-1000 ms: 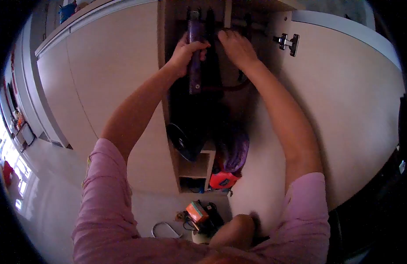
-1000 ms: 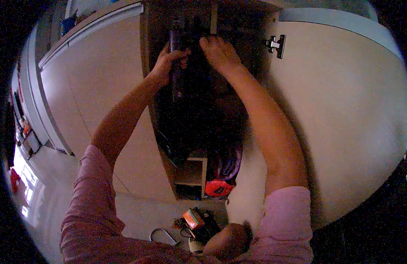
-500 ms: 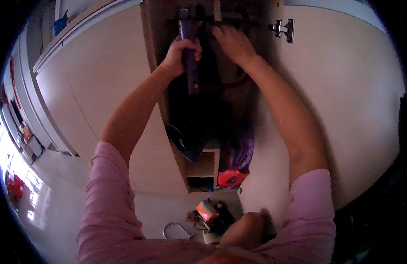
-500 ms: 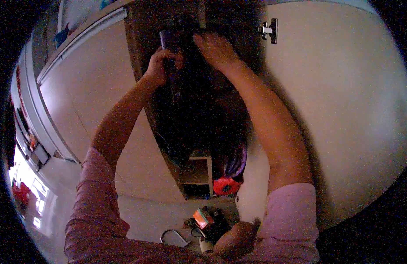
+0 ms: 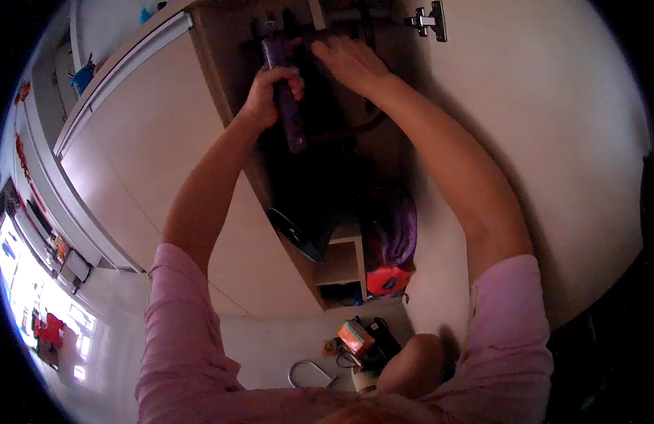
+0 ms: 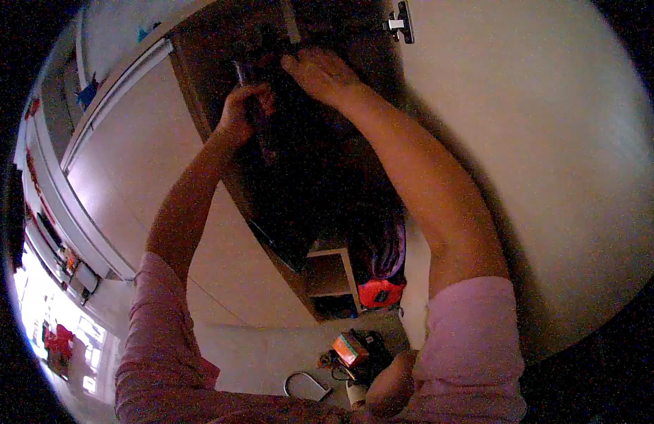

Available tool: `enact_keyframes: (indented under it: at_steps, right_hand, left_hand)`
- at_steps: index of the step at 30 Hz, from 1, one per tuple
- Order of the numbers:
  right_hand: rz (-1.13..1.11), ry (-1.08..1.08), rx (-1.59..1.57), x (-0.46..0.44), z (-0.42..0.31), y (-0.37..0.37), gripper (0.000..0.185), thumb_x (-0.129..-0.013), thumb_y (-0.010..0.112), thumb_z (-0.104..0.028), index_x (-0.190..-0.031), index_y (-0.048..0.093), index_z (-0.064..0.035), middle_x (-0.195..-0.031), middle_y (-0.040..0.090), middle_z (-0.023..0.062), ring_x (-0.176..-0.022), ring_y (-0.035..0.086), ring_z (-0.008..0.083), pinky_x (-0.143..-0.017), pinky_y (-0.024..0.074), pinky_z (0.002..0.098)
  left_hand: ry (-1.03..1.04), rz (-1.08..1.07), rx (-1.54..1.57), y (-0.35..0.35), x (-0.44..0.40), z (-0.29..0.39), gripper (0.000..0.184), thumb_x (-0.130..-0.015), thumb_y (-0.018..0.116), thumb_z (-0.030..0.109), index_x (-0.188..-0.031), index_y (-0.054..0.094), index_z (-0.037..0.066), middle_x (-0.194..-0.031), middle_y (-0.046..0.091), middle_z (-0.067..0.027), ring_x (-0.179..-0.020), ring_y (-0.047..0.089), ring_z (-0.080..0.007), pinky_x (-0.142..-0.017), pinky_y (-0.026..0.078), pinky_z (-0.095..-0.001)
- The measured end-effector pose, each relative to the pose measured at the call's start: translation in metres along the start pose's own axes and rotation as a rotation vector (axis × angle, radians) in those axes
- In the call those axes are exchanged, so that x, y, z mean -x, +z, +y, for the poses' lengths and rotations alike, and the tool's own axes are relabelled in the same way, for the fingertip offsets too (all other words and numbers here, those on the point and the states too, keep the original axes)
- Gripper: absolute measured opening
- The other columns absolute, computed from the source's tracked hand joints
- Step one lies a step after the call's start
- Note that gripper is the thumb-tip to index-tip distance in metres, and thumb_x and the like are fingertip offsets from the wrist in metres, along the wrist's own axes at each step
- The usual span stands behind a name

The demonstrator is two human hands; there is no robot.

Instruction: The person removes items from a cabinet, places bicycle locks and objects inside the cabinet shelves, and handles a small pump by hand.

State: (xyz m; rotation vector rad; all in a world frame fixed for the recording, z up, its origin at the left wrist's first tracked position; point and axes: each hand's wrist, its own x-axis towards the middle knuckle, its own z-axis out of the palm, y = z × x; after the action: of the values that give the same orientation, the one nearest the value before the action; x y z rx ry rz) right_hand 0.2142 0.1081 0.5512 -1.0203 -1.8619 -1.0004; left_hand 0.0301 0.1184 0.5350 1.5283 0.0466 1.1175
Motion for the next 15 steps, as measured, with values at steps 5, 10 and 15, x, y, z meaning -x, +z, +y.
enact_keyframes:
  at_steps: [5,10,15]
  right_hand:
    - [-0.089,0.154,-0.234,-0.002,-0.006,-0.012,0.04,-0.09,0.028,-0.033,-0.096,0.055,-0.0037,-0.096,0.056,0.0215,-0.09,0.053,0.0388,-0.078,0.0422,0.0451]
    - [-0.234,-0.005,-0.003,-0.003,-0.001,-0.018,0.038,-0.091,0.026,-0.028,-0.097,0.051,0.0,-0.096,0.055,0.023,-0.089,0.053,0.0397,-0.077,0.0423,0.0453]
    - [-0.206,0.013,-0.017,-0.004,0.0,-0.01,0.026,-0.088,0.034,-0.02,-0.099,0.05,-0.0033,-0.099,0.055,0.0207,-0.09,0.054,0.0368,-0.077,0.0433,0.0438]
  left_hand:
    - [-0.117,0.075,-0.319,-0.001,-0.012,0.002,0.01,-0.076,0.055,0.012,-0.079,0.05,0.004,-0.06,0.048,-0.0054,-0.056,0.049,-0.0162,-0.055,0.043,-0.031]
    - [-0.151,-0.029,-0.417,-0.007,-0.022,-0.006,0.011,-0.073,0.057,0.012,-0.068,0.049,0.005,-0.062,0.05,-0.0061,-0.059,0.051,-0.0165,-0.056,0.045,-0.0312]
    - [-0.218,0.08,-0.415,0.005,-0.018,0.002,0.012,-0.071,0.056,0.012,-0.075,0.049,0.004,-0.063,0.05,-0.0066,-0.058,0.052,-0.0171,-0.054,0.045,-0.033]
